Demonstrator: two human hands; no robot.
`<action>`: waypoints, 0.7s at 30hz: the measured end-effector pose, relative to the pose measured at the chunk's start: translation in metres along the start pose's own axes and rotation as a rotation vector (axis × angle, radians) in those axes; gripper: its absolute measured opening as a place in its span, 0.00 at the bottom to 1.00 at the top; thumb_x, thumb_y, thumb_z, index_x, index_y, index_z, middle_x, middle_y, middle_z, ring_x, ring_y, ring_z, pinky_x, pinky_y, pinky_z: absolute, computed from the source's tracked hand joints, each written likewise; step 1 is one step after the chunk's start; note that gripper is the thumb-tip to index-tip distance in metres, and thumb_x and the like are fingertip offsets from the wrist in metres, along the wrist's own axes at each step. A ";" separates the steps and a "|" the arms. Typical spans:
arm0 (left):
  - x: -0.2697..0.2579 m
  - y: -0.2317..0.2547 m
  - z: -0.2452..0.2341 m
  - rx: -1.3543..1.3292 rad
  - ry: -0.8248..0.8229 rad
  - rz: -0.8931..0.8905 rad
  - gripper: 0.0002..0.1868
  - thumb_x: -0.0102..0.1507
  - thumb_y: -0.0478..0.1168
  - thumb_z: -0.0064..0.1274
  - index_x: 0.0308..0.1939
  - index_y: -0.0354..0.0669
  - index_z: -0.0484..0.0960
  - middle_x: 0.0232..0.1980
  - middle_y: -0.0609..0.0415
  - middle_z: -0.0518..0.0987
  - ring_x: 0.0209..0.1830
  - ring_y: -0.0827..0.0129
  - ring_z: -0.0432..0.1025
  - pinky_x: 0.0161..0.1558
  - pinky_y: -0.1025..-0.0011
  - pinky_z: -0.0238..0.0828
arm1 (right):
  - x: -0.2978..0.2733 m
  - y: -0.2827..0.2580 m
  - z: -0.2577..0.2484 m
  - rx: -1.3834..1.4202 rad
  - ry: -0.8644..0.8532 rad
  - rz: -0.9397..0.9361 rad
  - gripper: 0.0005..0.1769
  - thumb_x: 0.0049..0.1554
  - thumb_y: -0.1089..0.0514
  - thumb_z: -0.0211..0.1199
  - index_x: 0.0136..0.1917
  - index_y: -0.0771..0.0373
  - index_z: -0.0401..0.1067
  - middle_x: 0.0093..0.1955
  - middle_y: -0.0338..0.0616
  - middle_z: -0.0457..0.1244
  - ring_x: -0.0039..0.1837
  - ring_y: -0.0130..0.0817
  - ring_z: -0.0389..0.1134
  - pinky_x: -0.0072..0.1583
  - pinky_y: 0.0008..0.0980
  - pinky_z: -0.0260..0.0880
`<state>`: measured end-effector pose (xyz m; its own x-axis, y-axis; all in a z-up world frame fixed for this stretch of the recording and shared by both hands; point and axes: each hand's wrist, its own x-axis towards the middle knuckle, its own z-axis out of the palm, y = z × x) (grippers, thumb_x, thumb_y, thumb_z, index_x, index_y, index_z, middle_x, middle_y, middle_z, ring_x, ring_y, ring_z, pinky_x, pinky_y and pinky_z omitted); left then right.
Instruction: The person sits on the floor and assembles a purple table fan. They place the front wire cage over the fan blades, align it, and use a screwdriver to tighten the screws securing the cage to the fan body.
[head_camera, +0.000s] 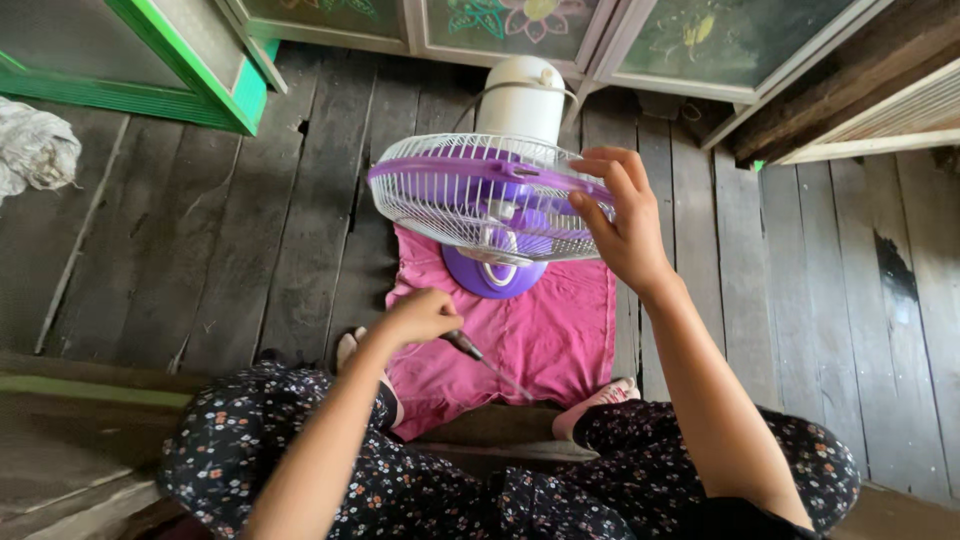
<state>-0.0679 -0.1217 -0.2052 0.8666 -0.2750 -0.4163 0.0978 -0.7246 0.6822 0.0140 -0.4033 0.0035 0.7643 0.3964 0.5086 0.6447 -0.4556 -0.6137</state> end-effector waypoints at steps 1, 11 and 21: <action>0.021 -0.014 0.025 0.029 -0.020 -0.048 0.16 0.57 0.51 0.59 0.32 0.41 0.88 0.28 0.49 0.84 0.29 0.62 0.80 0.35 0.62 0.73 | -0.002 0.003 0.001 -0.004 0.005 -0.008 0.15 0.63 0.64 0.65 0.64 0.66 0.71 0.68 0.53 0.60 0.68 0.50 0.65 0.65 0.40 0.68; 0.112 -0.091 0.222 -0.255 0.274 -0.290 0.20 0.62 0.56 0.57 0.37 0.42 0.86 0.39 0.46 0.86 0.43 0.53 0.80 0.46 0.58 0.74 | -0.007 0.011 0.009 -0.004 -0.040 0.032 0.13 0.66 0.61 0.61 0.62 0.69 0.67 0.70 0.53 0.58 0.69 0.49 0.64 0.65 0.40 0.70; 0.129 -0.080 0.244 -0.885 0.296 -0.495 0.19 0.64 0.47 0.55 0.53 0.37 0.79 0.51 0.41 0.80 0.46 0.44 0.78 0.48 0.54 0.75 | -0.002 0.009 0.006 0.046 -0.100 0.155 0.15 0.65 0.59 0.59 0.62 0.69 0.66 0.71 0.53 0.58 0.68 0.45 0.68 0.62 0.37 0.74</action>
<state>-0.0835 -0.2529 -0.4601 0.7057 0.1765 -0.6862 0.6916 0.0384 0.7212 0.0179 -0.4037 -0.0068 0.8477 0.4031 0.3447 0.5168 -0.4815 -0.7079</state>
